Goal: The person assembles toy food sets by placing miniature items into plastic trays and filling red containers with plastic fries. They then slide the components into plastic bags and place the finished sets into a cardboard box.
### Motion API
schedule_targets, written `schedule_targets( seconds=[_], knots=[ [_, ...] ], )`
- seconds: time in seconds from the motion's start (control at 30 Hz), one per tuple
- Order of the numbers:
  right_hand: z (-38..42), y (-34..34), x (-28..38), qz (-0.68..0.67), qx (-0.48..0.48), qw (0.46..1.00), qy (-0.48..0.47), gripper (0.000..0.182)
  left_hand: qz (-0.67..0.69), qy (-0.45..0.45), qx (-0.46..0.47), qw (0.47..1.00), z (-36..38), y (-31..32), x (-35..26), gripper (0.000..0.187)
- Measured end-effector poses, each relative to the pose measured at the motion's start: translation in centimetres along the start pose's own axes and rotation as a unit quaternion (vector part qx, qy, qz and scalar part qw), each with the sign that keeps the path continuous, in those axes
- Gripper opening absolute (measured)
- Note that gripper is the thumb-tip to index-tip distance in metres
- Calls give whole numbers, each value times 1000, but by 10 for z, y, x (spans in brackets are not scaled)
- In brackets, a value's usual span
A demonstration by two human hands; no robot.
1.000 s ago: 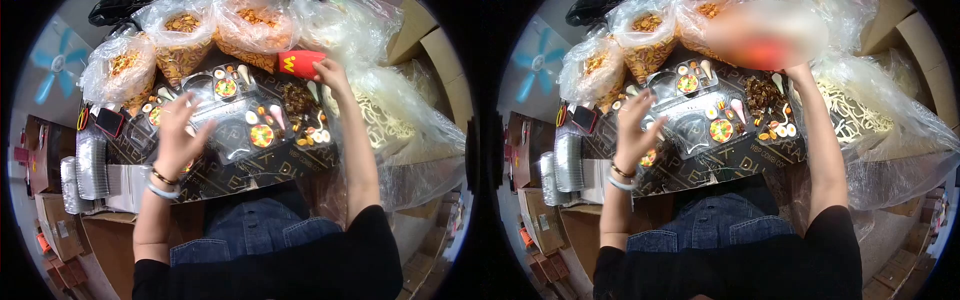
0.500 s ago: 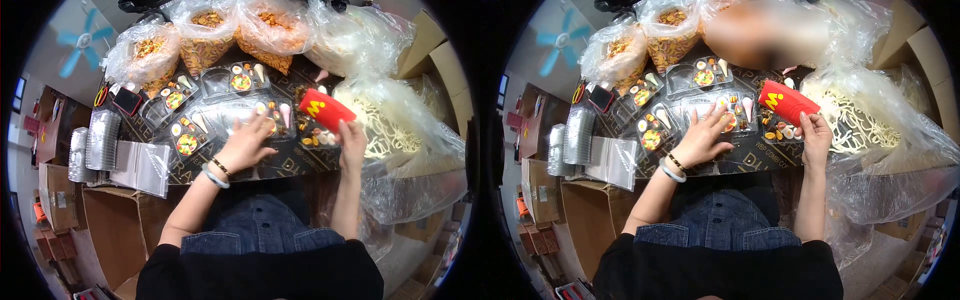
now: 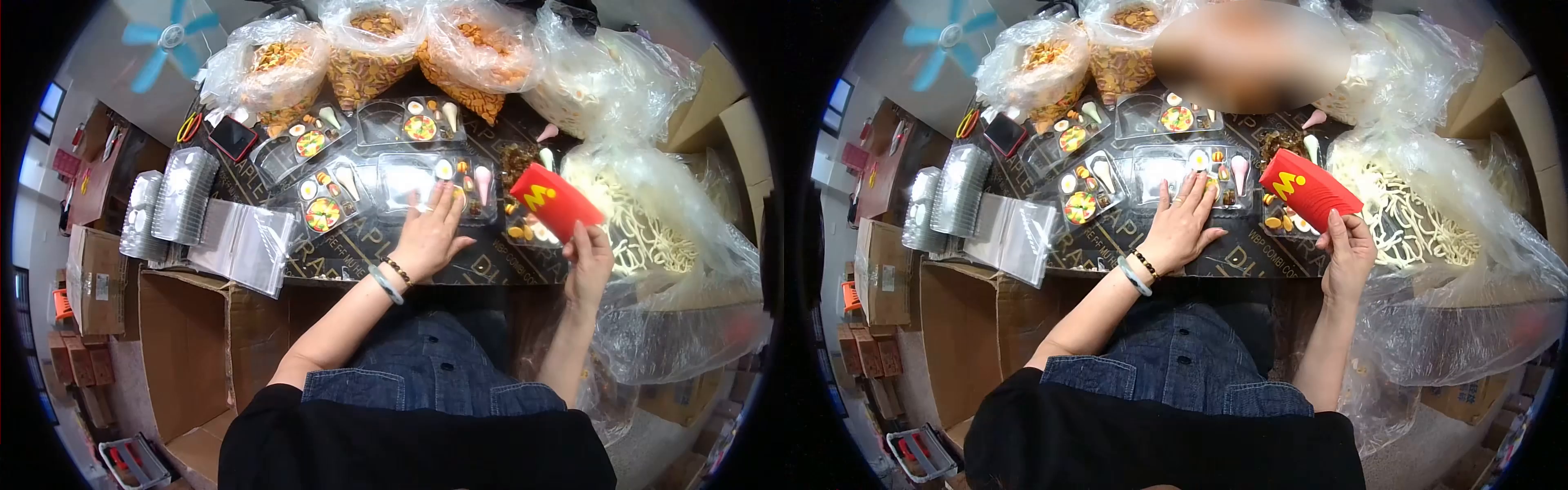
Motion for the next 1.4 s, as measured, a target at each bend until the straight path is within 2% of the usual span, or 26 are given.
schedule_targets(
  seconds=[0.2,0.27,0.3,0.37,0.4,0.47,0.5,0.57,0.63,0.7,0.8,0.87,0.93,1.0,1.03,1.07,1.1,1.13,1.17,1.2,1.23,1.37,1.4],
  knots=[
    [8,4,-1,-1,6,1000,4,9,8,-24,-30,999,1,-7,5,70],
    [12,10,-4,-1,29,999,23,8,168,-32,-152,973,-1,-23,2,76],
    [16,15,-5,17,42,999,28,7,230,-1,-206,951,-3,-35,-6,87],
    [24,30,-10,35,71,995,53,6,122,54,-131,982,-10,-62,-29,95],
    [29,38,-12,39,87,993,65,6,85,54,-113,988,-11,-65,-40,101],
    [37,54,-17,53,134,986,82,7,27,45,-85,995,-11,-56,-48,100],
    [40,58,-17,84,152,981,84,8,14,20,-144,989,-12,-54,-46,94],
    [42,65,-14,149,177,968,94,14,34,15,-145,989,-7,-48,-39,90],
    [39,66,-14,168,198,964,54,16,77,30,-170,982,-3,-50,-35,80],
    [35,68,-17,175,197,963,59,17,66,12,-177,982,1,-53,-29,79],
    [13,64,-7,102,153,983,27,15,62,-59,-162,983,8,-56,-6,77],
    [-17,68,3,148,116,982,-37,15,93,-83,-162,979,11,-59,7,76],
    [-50,74,9,209,57,976,6,18,106,-82,-173,976,9,-61,9,79],
    [-61,82,11,362,-28,921,-144,24,109,-74,-163,978,7,-62,8,81],
    [-51,89,19,347,-14,931,-110,27,103,-68,-164,979,5,-65,7,81],
    [-42,91,13,321,47,940,-103,23,105,-72,-156,980,4,-66,7,81],
    [-21,104,17,294,114,933,-175,18,108,-69,-156,979,5,-65,7,81],
    [-5,112,15,264,212,929,-152,11,107,-70,-159,979,4,-64,7,81],
    [3,112,-4,264,248,919,-157,9,108,-68,-161,979,3,-63,5,80],
    [14,118,-2,284,266,905,-173,11,110,-68,-163,978,2,-61,4,81],
    [18,115,-7,328,243,897,-170,12,105,-58,-163,979,0,-61,2,81],
    [21,106,-15,293,216,921,-141,9,129,-40,-143,980,-9,-64,0,79],
    [19,104,-17,249,208,939,-115,9,129,-39,-133,982,-12,-62,1,79]
  ],
)
Point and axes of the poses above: each hand's wrist, its own z-axis away from the middle knuckle, its own y-axis out of the palm, x = y × z, the point moved 3 cm from there along -z, towards the middle knuckle, and after that the axes turned 7 degrees about y, right-handed, at the moved point
